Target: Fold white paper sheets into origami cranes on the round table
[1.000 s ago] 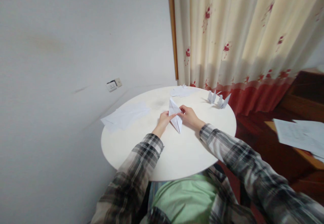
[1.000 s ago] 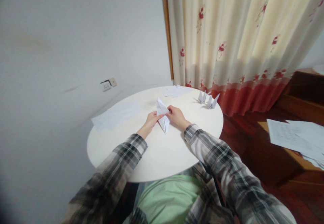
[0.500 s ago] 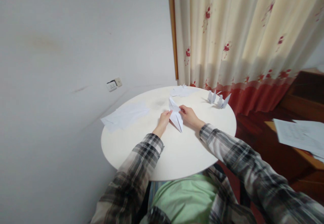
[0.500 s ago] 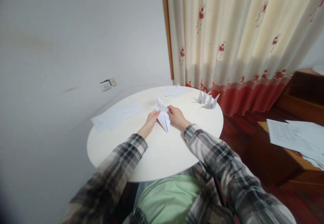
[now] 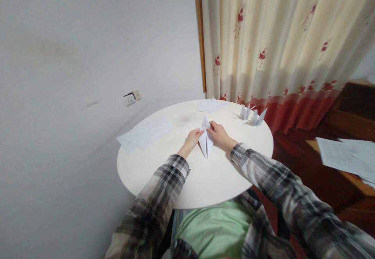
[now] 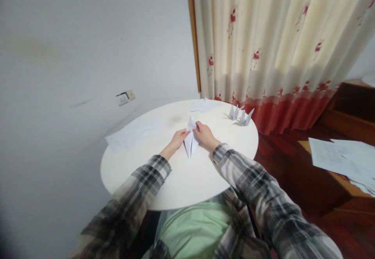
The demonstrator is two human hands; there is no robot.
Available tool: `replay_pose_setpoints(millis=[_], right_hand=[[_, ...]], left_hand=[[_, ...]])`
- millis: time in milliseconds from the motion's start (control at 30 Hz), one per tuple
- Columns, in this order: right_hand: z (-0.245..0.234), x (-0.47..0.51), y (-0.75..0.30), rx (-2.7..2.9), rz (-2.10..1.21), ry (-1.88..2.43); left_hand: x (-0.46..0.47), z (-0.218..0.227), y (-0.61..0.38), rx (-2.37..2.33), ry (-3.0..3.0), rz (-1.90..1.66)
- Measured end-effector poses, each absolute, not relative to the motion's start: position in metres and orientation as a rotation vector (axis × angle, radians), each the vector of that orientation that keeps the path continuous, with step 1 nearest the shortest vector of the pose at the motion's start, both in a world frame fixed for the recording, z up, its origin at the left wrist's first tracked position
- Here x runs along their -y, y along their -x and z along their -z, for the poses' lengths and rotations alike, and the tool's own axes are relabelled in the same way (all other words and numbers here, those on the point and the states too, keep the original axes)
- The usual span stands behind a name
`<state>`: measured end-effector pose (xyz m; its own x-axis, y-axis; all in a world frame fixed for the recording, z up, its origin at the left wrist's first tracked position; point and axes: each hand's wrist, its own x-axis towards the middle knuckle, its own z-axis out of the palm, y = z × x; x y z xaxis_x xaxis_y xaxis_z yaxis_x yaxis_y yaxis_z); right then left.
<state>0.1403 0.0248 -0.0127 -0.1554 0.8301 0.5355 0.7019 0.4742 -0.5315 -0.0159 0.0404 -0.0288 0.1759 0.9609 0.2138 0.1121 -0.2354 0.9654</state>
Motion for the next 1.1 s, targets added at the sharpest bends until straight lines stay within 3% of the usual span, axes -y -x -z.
replay_pose_setpoints(millis=[333, 1100], right_hand=[[0.016, -0.027, -0.140, 1.848, -0.168, 1.279], [0.012, -0.027, -0.142, 1.812, -0.213, 1.293]], left_hand=[[-0.041, 0.031, 0.017, -0.972, -1.744, -0.991], [-0.031, 0.024, 0.011, -0.910, -1.669, -0.999]])
